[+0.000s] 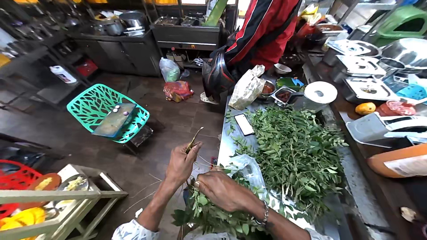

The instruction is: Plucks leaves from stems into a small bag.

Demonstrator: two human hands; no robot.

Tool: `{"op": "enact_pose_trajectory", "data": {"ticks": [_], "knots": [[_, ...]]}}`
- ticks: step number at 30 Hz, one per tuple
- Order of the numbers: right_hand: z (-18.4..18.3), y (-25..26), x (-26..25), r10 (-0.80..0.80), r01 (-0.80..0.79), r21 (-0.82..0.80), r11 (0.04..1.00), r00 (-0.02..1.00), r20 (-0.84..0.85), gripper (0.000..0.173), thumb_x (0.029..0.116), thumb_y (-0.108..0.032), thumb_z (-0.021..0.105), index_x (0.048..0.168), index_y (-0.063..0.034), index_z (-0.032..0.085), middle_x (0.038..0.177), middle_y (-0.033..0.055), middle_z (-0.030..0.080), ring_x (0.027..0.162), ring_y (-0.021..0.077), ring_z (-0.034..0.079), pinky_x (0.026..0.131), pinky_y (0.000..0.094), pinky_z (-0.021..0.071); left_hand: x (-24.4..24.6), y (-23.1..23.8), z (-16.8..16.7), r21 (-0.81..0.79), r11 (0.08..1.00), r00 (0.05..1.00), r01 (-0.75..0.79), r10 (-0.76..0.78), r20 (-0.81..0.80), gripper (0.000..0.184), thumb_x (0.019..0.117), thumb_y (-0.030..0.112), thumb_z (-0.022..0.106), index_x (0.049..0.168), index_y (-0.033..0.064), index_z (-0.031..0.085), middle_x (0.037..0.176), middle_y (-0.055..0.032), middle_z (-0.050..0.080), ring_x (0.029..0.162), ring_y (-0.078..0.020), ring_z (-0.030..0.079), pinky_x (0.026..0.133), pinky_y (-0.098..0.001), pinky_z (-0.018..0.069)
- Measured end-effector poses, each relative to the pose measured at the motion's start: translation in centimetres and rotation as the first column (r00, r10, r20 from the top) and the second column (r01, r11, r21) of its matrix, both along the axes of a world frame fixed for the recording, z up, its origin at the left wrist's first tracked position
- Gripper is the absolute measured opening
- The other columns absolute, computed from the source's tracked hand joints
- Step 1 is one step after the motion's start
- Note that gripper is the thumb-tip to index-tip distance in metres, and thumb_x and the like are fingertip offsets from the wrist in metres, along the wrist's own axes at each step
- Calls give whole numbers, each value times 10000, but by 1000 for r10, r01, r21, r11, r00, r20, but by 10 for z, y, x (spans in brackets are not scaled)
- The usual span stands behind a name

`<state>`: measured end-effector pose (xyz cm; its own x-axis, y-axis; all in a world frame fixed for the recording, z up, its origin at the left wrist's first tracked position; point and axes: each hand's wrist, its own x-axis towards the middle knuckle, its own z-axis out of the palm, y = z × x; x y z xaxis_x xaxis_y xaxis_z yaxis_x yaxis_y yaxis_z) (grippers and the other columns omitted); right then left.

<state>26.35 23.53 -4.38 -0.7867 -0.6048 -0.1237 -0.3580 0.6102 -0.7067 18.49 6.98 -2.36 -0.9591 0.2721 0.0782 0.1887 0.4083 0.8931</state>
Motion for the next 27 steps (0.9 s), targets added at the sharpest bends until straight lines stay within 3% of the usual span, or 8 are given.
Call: {"op": "enact_pose_trajectory", "data": {"ticks": [10,13,15,18,21,23,25,27], "knots": [[12,17,42,-176,169,-107,980,983,-60,420,1114,-322,329,1078,-48,645,1066,114,701,1109,250,652,1115,529,357,0,-5,12,174,978,993,-114,107,49,516,1025,573,513,736,151,583,510,-32,442,373,-147,369,363,-286,329],[8,36,58,-260,247,-143,958,963,-77,472,1123,-398,306,955,-84,616,922,82,639,984,231,627,1024,478,414,-23,-27,22,99,961,966,-259,258,21,472,1037,513,530,809,114,640,573,-9,483,454,-137,431,438,-335,401],[6,58,69,-328,316,-192,929,944,-29,489,1119,-400,316,946,-69,632,943,95,634,997,245,624,986,477,456,-43,-48,34,66,936,938,-346,346,17,464,1042,504,526,822,106,616,589,14,476,469,-115,434,451,-332,411],[-7,93,78,-469,515,-373,772,857,212,442,1110,-319,346,1026,-22,663,1021,91,673,1006,198,654,939,421,541,-50,-72,48,17,933,933,-361,361,14,443,1036,546,513,912,132,610,621,43,477,481,-80,435,456,-295,422],[-27,111,77,-523,798,-485,358,602,603,400,1109,-281,302,1019,-24,594,929,94,656,827,216,687,748,407,619,-56,-85,46,36,930,930,-367,366,31,402,1025,534,543,961,144,614,651,67,494,507,-50,465,477,-270,445],[-48,114,74,-486,892,-434,126,437,757,384,1124,-337,297,1037,-70,560,822,47,591,643,159,597,575,329,551,-55,-88,36,76,940,942,-334,335,5,359,1030,507,551,897,175,587,616,98,474,473,-20,441,442,-227,425],[-75,112,69,-525,928,-365,73,347,778,345,1126,-340,343,1086,-76,560,780,36,552,578,138,540,528,298,508,-52,-87,28,100,943,947,-316,320,-20,334,1036,464,561,868,176,582,602,104,470,454,-11,429,421,-208,404],[-102,109,64,-735,936,-240,256,350,581,321,1112,-287,418,1145,-37,615,831,83,627,633,173,624,595,338,571,-45,-83,27,101,947,950,-306,310,-24,303,1042,433,563,865,188,565,601,115,467,453,1,422,419,-190,391]]}}
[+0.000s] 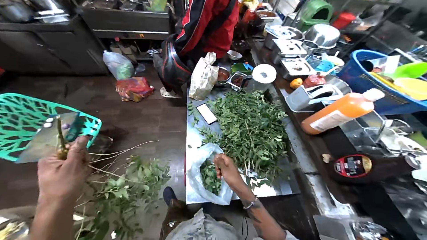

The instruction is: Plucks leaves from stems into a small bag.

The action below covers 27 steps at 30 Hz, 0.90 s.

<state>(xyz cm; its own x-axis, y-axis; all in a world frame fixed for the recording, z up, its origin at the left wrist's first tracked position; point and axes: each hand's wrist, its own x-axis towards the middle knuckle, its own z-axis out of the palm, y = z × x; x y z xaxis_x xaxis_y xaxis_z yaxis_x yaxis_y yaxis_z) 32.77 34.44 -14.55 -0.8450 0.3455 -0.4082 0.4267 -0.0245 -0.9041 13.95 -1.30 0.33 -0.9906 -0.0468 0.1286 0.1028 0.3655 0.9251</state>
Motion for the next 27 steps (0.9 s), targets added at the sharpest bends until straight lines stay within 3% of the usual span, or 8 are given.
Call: {"op": "enact_pose_trajectory", "data": {"ticks": [3,5,9,12,19,21,24,27], "knots": [[-11,-4,-1,240,-308,561,768,951,194,395,1075,-378,468,1261,-108,688,1210,104,685,1128,249,659,1011,475,530,8,1,2,-22,1000,1000,17,-16,8,316,1045,452,553,851,204,542,590,100,467,438,-20,418,423,-195,387],[-2,-3,0,256,-323,684,653,945,203,368,1073,-352,468,1245,-147,721,1300,81,672,1248,266,607,1084,495,477,11,-2,5,-30,999,999,32,-33,-11,316,1044,445,558,840,204,547,585,95,468,434,-31,417,419,-202,384],[17,4,-16,166,-56,708,704,982,-88,198,1025,-276,613,1116,-176,757,1024,15,711,866,150,698,784,388,614,19,-7,11,-23,999,998,41,-42,-39,297,1043,421,566,841,203,570,585,91,488,423,-33,424,401,-193,382],[29,-1,-54,274,-47,752,658,945,-181,144,992,-219,675,1085,-152,763,1006,39,717,850,180,703,768,423,614,23,-6,12,-7,999,998,45,-46,-40,317,1039,425,566,812,203,563,576,96,497,415,-35,422,390,-200,377],[14,-37,-164,464,-536,755,377,815,346,240,808,-163,823,961,-12,715,964,222,700,924,430,685,744,626,551,31,7,6,58,998,999,29,-28,-19,321,1049,389,546,791,197,554,574,86,494,408,-36,401,379,-206,363],[-24,-46,-195,446,-670,676,308,729,519,231,865,-129,732,1040,19,700,1081,233,696,1012,423,683,796,613,557,32,3,3,69,998,1000,0,1,-8,328,1052,376,538,785,188,551,569,79,493,402,-39,405,373,-207,369],[-68,-52,-210,451,-719,632,288,684,573,210,939,-69,631,1116,27,691,1173,240,682,1086,418,673,862,591,561,35,-5,3,86,994,998,-60,59,21,347,1056,382,534,782,170,553,561,54,497,392,-62,407,369,-225,374],[-71,-53,-199,480,-714,640,284,683,550,222,886,-122,719,1065,10,714,1114,234,700,1040,423,685,839,610,565,36,-15,-4,71,992,994,-100,96,53,356,1059,408,528,801,167,571,580,41,508,402,-80,404,379,-241,368]]}}
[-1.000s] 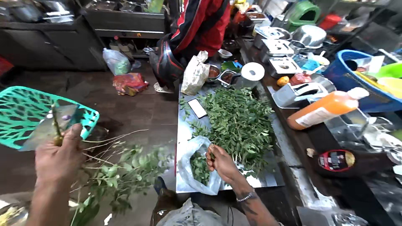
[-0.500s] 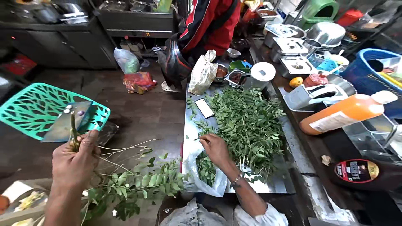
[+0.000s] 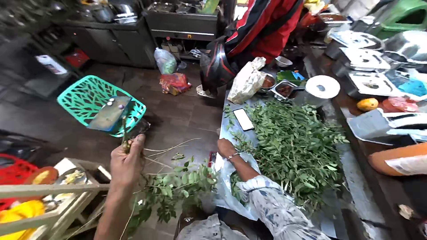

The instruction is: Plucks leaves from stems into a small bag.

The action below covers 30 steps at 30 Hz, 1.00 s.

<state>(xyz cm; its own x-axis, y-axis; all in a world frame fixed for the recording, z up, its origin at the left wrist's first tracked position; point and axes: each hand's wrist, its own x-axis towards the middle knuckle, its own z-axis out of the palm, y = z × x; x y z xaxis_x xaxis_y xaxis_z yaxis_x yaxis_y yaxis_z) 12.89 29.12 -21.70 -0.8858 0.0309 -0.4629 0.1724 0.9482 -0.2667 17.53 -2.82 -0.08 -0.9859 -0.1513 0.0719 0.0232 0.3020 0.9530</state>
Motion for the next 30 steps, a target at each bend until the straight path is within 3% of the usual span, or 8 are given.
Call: {"op": "enact_pose_trajectory", "data": {"ticks": [5,9,13,16,18,23,27,30], "knots": [[57,32,27,-120,38,-213,976,915,-386,122,863,-163,760,937,-76,719,908,145,702,847,348,694,733,608,570,-11,-2,-9,77,997,999,-6,2,53,363,1045,424,560,839,130,608,587,-1,537,400,-101,403,375,-262,367],[101,62,106,-178,3,-304,953,815,-551,85,885,-219,725,949,-163,727,873,-16,695,741,137,680,672,400,616,-16,11,-14,158,987,994,21,-37,101,369,1058,394,549,847,101,627,581,-20,508,402,-104,379,376,-254,346],[80,53,177,-130,23,-279,960,919,-373,227,977,-229,650,1133,-115,767,1129,94,742,1070,272,707,963,513,565,-19,33,-15,201,979,986,40,-72,151,398,1071,362,528,820,71,630,546,-21,490,392,-89,378,381,-225,345],[108,14,187,-203,-134,-406,904,702,-683,163,975,-276,672,1042,-191,794,1005,-43,751,962,89,713,869,306,618,-16,50,-13,152,987,975,42,-74,211,432,1062,433,527,816,90,623,538,-28,469,388,-104,372,385,-239,342],[141,-24,180,-201,-342,-493,800,621,-757,156,986,-225,683,1087,-174,791,1062,-39,754,1027,90,703,905,304,605,-14,61,-14,155,986,971,66,-99,220,423,1067,418,517,843,79,634,561,-36,493,394,-111,391,381,-243,363],[169,-74,131,200,-556,-256,791,629,-751,348,1080,-378,491,1224,-162,723,1261,-9,687,1291,184,567,1094,398,467,-1,83,-11,131,980,959,148,-175,222,504,1047,536,495,818,103,611,562,-54,492,408,-136,409,394,-262,366],[166,-82,113,427,-668,-91,738,568,-704,291,1075,-318,470,1078,-150,708,1080,20,678,1179,224,586,1075,466,422,0,86,-12,110,970,958,216,-232,167,536,1048,530,491,763,88,592,569,-52,499,425,-147,412,412,-287,365],[164,-82,119,503,-703,0,711,508,-699,279,1075,-272,456,1017,-121,684,966,56,676,1012,249,639,927,448,499,12,85,-9,-104,959,954,265,-246,169,633,1011,657,445,677,129,541,521,-48,442,408,-178,390,396,-327,336]]}}
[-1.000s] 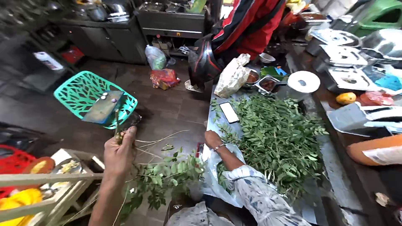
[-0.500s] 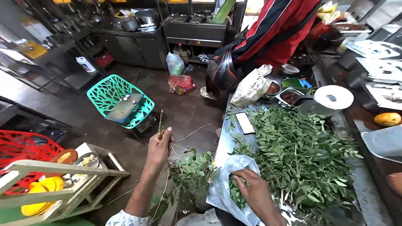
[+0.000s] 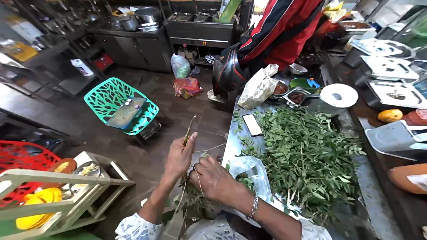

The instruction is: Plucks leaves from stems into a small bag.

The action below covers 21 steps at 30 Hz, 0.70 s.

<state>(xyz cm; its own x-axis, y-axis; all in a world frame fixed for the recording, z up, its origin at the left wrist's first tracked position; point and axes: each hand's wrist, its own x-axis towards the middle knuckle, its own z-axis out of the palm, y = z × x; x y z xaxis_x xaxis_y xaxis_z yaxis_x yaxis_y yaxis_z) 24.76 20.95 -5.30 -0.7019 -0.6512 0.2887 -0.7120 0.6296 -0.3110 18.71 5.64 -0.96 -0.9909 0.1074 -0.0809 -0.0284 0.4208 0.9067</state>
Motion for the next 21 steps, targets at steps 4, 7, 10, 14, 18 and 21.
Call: {"op": "enact_pose_trajectory", "data": {"ticks": [4,7,10,14,18,21], "knots": [[8,29,19,-30,27,26,999,991,134,354,1098,-311,387,1047,-79,650,996,107,676,1001,281,675,851,442,569,6,-4,-6,-7,1000,999,2,-2,-45,646,1002,678,438,649,140,500,488,-50,382,375,-180,345,367,-320,298],[8,60,47,-96,95,17,995,983,159,329,1089,-313,409,1006,-93,638,960,103,653,936,282,678,733,433,587,-5,-13,-4,30,996,991,-83,85,-99,596,1026,616,455,687,135,547,511,-16,417,413,-156,385,407,-329,343],[-12,105,79,-275,284,-10,959,938,213,370,1096,-327,401,1019,-89,673,999,103,684,978,263,694,778,433,602,-29,-47,6,90,963,948,-255,268,-171,548,1037,574,474,722,137,573,550,25,435,453,-119,411,446,-325,393],[-86,139,101,-504,548,-43,835,795,338,443,1102,-392,370,1052,-97,697,987,91,687,925,237,696,810,442,601,-48,-60,13,316,897,919,-309,367,-141,466,1058,494,496,712,180,498,568,51,421,442,-87,387,426,-265,389],[-130,129,99,-579,682,-76,727,670,464,378,1085,-324,439,1079,-70,719,1040,101,710,963,236,708,889,446,592,-49,-45,20,265,900,922,-345,378,-86,471,1055,499,502,736,155,543,592,44,476,466,-78,433,447,-249,411],[-103,126,100,-520,758,-289,585,624,583,343,1087,-262,438,1080,-66,721,978,67,709,867,162,685,826,374,590,-31,-32,15,98,964,965,-248,255,-59,509,1046,569,462,869,130,647,692,25,573,564,-98,512,532,-299,466]]}}
